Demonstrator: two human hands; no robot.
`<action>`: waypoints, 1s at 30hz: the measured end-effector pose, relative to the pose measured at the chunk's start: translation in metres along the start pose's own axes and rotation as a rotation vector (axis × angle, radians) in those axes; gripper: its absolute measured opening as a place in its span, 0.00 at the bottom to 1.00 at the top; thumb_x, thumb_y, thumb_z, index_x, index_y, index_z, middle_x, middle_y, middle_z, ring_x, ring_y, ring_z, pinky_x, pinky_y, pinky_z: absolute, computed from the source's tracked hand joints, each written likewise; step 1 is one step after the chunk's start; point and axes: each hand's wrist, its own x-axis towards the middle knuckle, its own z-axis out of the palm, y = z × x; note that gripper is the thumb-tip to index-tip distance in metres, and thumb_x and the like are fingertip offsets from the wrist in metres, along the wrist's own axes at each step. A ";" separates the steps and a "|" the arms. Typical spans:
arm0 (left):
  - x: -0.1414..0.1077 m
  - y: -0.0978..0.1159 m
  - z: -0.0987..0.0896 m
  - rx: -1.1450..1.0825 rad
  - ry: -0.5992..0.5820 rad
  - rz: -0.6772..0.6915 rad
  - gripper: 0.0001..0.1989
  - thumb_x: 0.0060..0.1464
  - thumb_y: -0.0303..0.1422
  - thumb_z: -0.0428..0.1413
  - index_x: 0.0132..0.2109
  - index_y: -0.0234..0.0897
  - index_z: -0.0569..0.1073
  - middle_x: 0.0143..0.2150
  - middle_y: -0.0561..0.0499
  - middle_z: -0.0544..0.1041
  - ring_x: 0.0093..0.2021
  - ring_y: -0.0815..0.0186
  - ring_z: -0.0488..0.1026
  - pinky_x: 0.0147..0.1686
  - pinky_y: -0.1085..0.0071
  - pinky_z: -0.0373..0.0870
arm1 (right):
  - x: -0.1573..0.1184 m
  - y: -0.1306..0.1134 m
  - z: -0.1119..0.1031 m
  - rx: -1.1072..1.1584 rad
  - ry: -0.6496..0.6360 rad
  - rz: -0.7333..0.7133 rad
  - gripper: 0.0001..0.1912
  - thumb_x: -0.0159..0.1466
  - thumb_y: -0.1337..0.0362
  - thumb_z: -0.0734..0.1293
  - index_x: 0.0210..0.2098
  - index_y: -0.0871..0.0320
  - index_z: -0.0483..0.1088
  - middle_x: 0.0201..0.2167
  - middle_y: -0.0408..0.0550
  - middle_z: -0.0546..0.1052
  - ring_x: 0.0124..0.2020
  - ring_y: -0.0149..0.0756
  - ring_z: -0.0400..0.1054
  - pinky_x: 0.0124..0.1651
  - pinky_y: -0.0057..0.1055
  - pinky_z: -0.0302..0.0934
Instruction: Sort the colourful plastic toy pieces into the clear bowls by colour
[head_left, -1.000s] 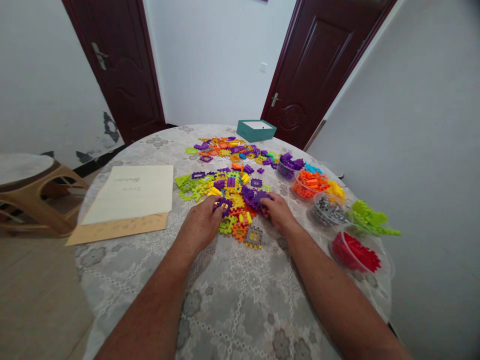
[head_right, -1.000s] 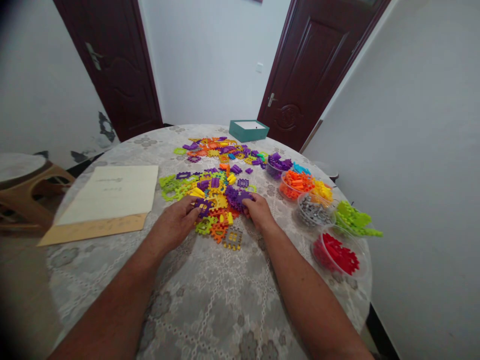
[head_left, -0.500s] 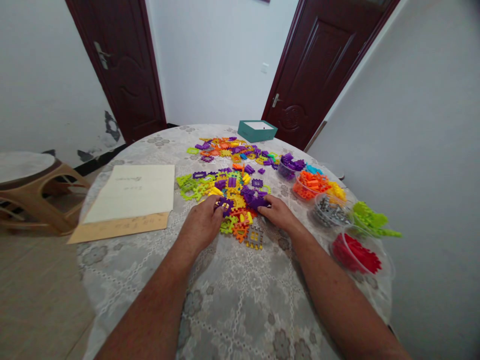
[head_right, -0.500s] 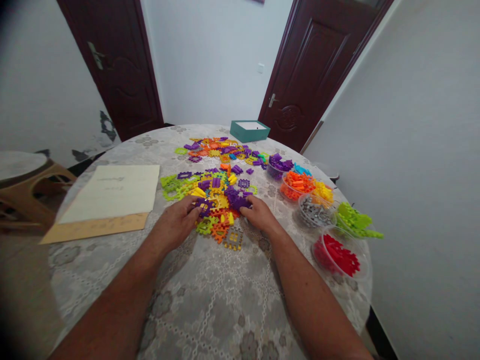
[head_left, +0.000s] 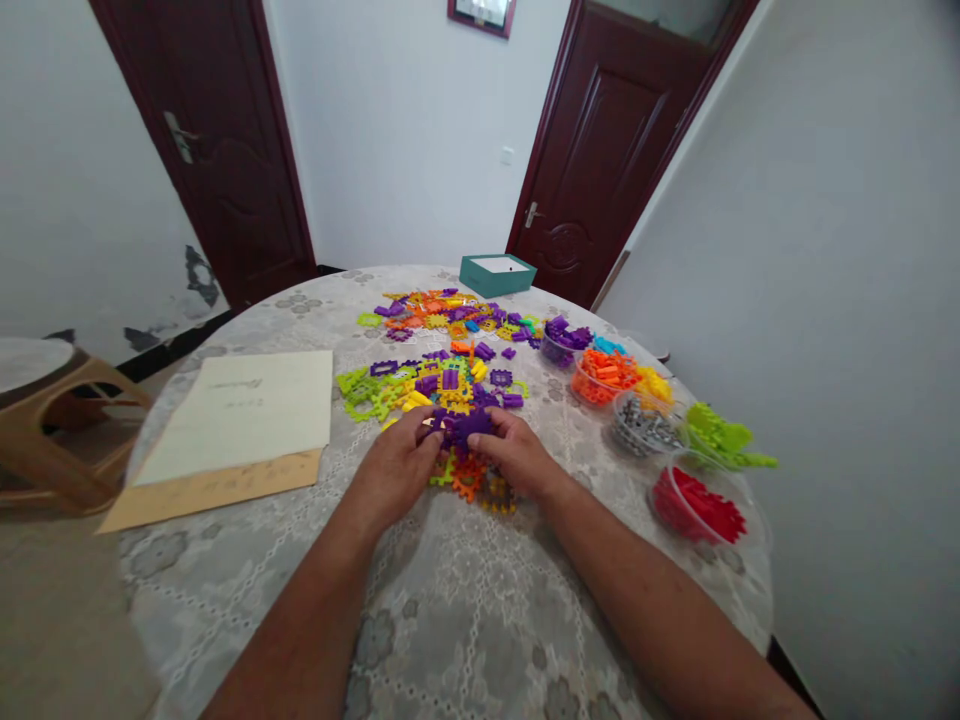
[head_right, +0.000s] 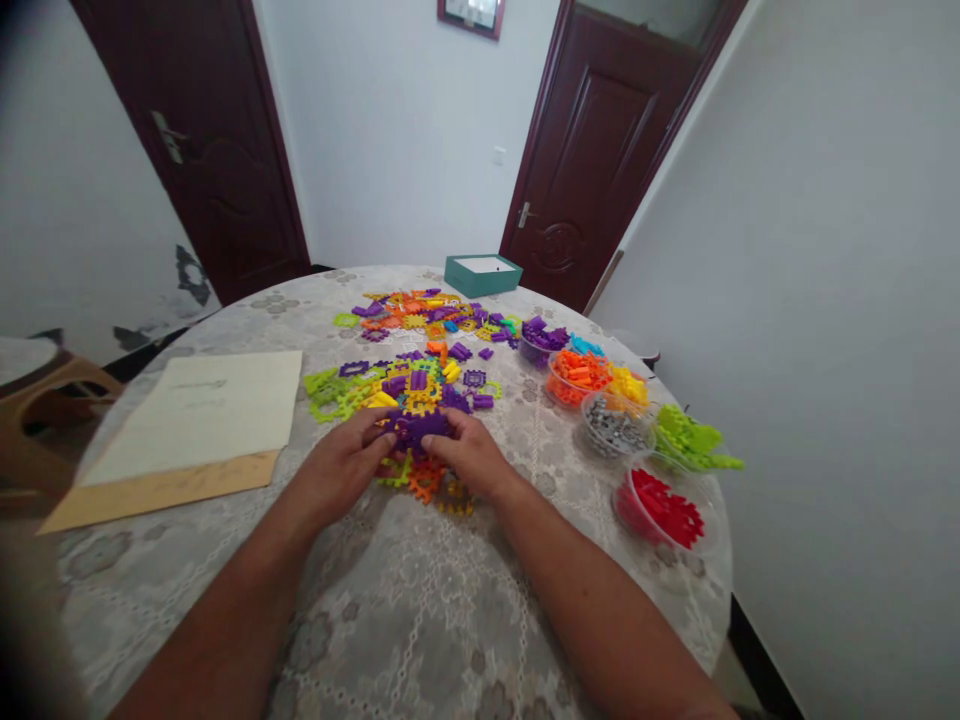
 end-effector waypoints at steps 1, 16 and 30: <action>0.000 0.001 0.000 0.000 -0.017 0.010 0.17 0.64 0.36 0.51 0.57 0.39 0.74 0.46 0.46 0.83 0.42 0.60 0.80 0.40 0.66 0.75 | 0.000 0.002 0.003 -0.008 0.002 0.002 0.18 0.56 0.58 0.75 0.45 0.55 0.75 0.35 0.42 0.80 0.29 0.31 0.70 0.33 0.26 0.65; -0.007 0.019 0.002 0.220 -0.014 0.114 0.21 0.63 0.37 0.55 0.61 0.41 0.71 0.53 0.44 0.82 0.50 0.56 0.79 0.50 0.61 0.72 | -0.002 -0.015 0.010 -0.102 -0.033 -0.125 0.25 0.57 0.64 0.74 0.54 0.49 0.71 0.45 0.43 0.79 0.43 0.37 0.74 0.45 0.31 0.68; -0.009 0.025 -0.001 0.162 0.049 0.100 0.21 0.64 0.39 0.52 0.60 0.39 0.73 0.48 0.45 0.83 0.45 0.58 0.81 0.48 0.61 0.75 | 0.059 -0.137 -0.093 -0.679 0.515 -0.190 0.14 0.56 0.63 0.74 0.42 0.57 0.74 0.28 0.42 0.75 0.27 0.32 0.67 0.27 0.25 0.60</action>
